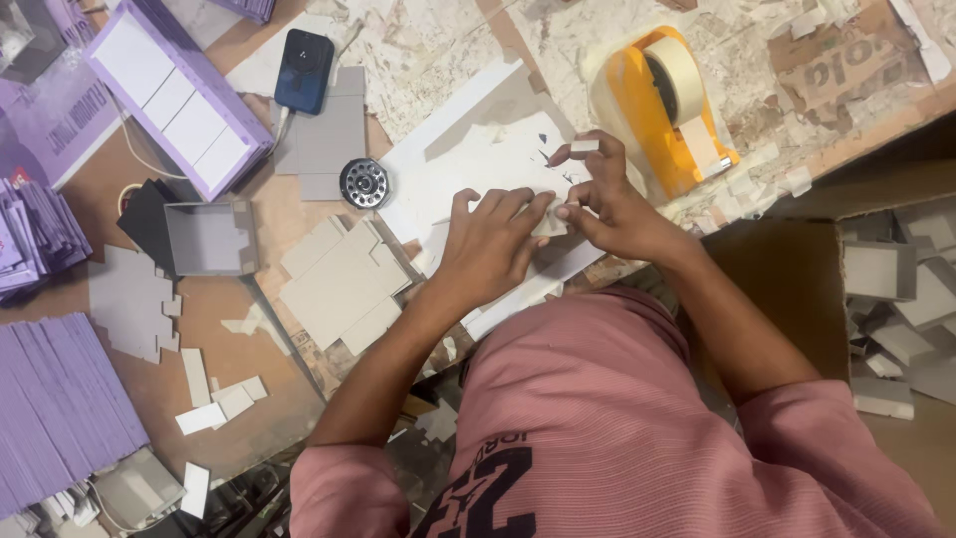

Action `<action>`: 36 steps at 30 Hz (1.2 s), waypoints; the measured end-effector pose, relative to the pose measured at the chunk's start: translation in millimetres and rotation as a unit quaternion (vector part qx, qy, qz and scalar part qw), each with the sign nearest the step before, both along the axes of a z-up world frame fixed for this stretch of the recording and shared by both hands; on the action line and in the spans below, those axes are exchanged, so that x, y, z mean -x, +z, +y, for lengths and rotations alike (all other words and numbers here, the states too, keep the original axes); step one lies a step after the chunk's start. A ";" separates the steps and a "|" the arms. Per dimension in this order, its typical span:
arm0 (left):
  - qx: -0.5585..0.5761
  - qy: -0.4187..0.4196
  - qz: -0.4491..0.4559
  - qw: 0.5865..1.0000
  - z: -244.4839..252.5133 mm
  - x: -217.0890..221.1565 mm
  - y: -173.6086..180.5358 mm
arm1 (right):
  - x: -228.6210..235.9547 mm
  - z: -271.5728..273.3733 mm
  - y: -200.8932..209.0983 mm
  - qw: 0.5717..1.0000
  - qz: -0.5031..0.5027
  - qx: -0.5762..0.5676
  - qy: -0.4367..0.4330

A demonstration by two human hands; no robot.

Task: The person assembles small paper boxes by folding flat pieces and securing edges with tape. They repeatedly pick up a piece, fold it into a box shape, apply tape from a dispenser, and place the finished box aside.

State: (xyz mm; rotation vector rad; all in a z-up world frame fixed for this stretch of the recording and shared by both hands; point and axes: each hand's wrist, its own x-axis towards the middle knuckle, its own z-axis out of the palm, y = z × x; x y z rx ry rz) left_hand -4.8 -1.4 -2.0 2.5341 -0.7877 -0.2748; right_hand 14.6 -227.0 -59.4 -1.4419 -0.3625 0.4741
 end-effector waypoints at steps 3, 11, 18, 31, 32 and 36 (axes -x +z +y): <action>0.027 0.003 0.003 1.000 1.1 -0.9 -0.5 | 3.7 8.0 3.4 0.962 -0.227 0.143 -0.044; 0.047 0.013 0.061 0.997 2.0 -7.4 1.0 | 9.9 17.0 -28.0 0.996 0.042 0.013 -0.072; 0.030 0.017 0.066 0.997 0.5 -5.3 2.5 | 21.4 12.1 -77.9 0.935 0.271 -0.206 -0.102; -0.020 0.168 0.101 0.980 -8.9 -19.4 15.7 | 58.0 32.7 -56.2 0.962 -0.085 0.027 -0.259; -0.019 0.200 0.112 0.973 -10.5 -22.6 15.7 | 63.9 31.6 -46.6 0.961 -0.132 0.062 -0.233; 0.035 0.221 0.068 0.972 -17.3 -27.1 15.5 | 77.2 33.9 -22.7 0.955 -0.147 0.248 -0.067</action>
